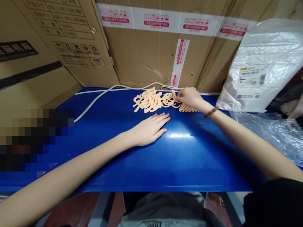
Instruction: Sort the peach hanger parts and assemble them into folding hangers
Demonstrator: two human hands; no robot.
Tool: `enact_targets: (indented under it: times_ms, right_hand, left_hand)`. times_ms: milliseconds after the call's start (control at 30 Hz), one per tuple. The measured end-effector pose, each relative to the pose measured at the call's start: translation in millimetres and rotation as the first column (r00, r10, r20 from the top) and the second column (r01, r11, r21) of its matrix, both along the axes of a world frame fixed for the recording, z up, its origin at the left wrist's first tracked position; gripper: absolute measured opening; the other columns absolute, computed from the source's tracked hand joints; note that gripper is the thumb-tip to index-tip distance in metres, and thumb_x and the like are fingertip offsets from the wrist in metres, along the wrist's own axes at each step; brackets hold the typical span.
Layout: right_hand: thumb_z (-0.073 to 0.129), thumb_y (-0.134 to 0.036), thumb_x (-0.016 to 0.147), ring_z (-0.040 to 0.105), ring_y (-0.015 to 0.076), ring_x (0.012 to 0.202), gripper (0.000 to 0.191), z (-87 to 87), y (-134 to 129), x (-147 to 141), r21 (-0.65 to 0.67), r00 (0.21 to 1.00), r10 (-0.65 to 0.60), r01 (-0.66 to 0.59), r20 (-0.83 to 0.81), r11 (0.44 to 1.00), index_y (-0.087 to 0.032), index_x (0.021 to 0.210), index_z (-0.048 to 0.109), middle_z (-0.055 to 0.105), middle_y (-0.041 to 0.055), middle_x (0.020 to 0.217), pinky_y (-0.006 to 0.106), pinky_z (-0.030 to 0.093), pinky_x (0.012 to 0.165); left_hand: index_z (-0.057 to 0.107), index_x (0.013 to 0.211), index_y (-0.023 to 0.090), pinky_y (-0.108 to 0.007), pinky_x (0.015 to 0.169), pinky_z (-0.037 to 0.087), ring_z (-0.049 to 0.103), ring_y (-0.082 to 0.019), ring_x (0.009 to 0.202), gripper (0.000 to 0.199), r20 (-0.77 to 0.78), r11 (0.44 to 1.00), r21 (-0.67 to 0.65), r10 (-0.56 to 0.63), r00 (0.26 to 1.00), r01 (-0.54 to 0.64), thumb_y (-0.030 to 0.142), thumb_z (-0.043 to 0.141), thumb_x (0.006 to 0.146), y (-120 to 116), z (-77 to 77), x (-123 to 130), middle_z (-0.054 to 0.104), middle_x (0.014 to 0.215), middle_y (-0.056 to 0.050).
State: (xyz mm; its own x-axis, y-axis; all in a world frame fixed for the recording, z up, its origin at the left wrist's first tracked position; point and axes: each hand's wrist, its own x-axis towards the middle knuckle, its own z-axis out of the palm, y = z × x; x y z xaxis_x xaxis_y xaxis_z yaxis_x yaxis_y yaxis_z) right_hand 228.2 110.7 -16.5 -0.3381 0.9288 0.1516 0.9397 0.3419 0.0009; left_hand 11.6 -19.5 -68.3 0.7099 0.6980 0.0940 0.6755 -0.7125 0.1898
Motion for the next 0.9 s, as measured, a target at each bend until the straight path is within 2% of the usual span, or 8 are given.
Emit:
enact_targets:
  times_ms: [167,333,400,467,567,633,733,900]
  right_hand:
    - [0.052,-0.030,0.087,0.068,0.0271,0.084,0.028,15.3,-15.7,-2.8,0.154,0.998,0.002,0.008,-0.063,0.988,-0.016,0.097,0.075,0.075,0.0105,0.090,0.034,0.046,0.071]
    - [0.048,-0.030,0.090,0.066,0.0237,0.070,0.028,20.4,-59.9,6.1,0.341,0.991,0.131,-0.128,0.015,0.931,-0.015,0.098,0.070,0.072,0.0085,0.077,0.030,0.037,0.060]
    - [0.048,-0.029,0.091,0.063,0.0205,0.063,0.025,12.9,-78.9,15.0,0.370,0.973,0.224,-0.225,0.046,0.901,-0.015,0.098,0.067,0.071,0.0068,0.072,0.029,0.035,0.057]
    - [0.049,-0.027,0.090,0.060,0.0172,0.056,0.019,2.3,-95.7,24.9,0.379,0.946,0.322,-0.310,0.034,0.872,-0.016,0.094,0.064,0.068,0.0035,0.066,0.027,0.033,0.053]
    - [0.048,-0.021,0.093,0.063,0.0140,0.060,0.013,-11.9,-114.3,36.2,0.384,0.886,0.460,-0.406,-0.056,0.829,-0.016,0.094,0.060,0.070,0.0025,0.073,0.025,0.040,0.055]
    - [0.047,-0.021,0.097,0.065,0.0141,0.066,0.013,-17.0,-121.4,39.0,0.391,0.848,0.528,-0.469,-0.054,0.792,-0.016,0.093,0.059,0.071,0.0044,0.080,0.024,0.043,0.058]
    - [0.046,-0.022,0.099,0.064,0.0150,0.067,0.017,-18.5,-125.2,37.5,0.423,0.812,0.582,-0.541,0.040,0.727,-0.015,0.093,0.060,0.070,0.0056,0.080,0.026,0.045,0.060]
    - [0.044,-0.020,0.101,0.061,0.0151,0.065,0.021,-16.8,-126.1,33.9,0.454,0.796,0.581,-0.586,0.169,0.671,-0.014,0.096,0.063,0.069,0.0043,0.075,0.028,0.044,0.059]
  left_hand:
    - [0.033,0.152,0.011,-0.042,0.124,0.020,0.024,-0.024,0.150,0.057,0.031,1.000,-0.025,0.004,1.000,-0.003,0.043,0.027,0.104,0.0,-0.5,-0.4,0.029,0.161,-0.011]
    - [0.038,0.149,0.011,-0.044,0.124,0.018,0.027,-0.024,0.149,0.056,0.189,0.988,-0.153,0.019,0.982,0.011,0.042,0.038,0.101,4.6,-1.2,-2.9,0.033,0.159,-0.012]
    - [0.046,0.143,0.013,-0.044,0.123,0.022,0.035,-0.024,0.145,0.052,0.338,0.971,-0.239,0.072,0.938,0.011,0.041,0.044,0.099,6.7,-0.2,-2.4,0.042,0.154,-0.012]
    - [0.054,0.134,0.015,-0.042,0.118,0.032,0.047,-0.023,0.136,0.044,0.520,0.943,-0.333,0.166,0.838,0.021,0.038,0.048,0.097,6.8,2.9,0.5,0.054,0.143,-0.012]
    - [0.057,0.125,0.015,-0.034,0.087,0.056,0.066,-0.020,0.106,0.038,0.671,0.840,-0.537,0.375,0.639,0.072,0.037,0.047,0.097,1.4,12.2,8.3,0.067,0.122,-0.012]
    - [0.058,0.123,0.014,-0.024,0.057,0.053,0.068,-0.016,0.080,0.041,0.646,0.727,-0.673,0.488,0.587,0.135,0.042,0.045,0.097,-5.2,19.6,13.2,0.070,0.111,-0.012]
    - [0.064,0.114,0.013,-0.017,0.041,0.040,0.060,-0.010,0.061,0.042,0.589,0.620,-0.759,0.521,0.618,0.200,0.047,0.048,0.095,-14.0,27.3,15.6,0.071,0.099,-0.010]
    - [0.067,0.107,0.017,-0.016,0.044,0.035,0.050,-0.005,0.054,0.032,0.570,0.650,-0.735,0.440,0.694,0.192,0.040,0.066,0.085,-14.0,25.6,8.9,0.068,0.084,-0.002]
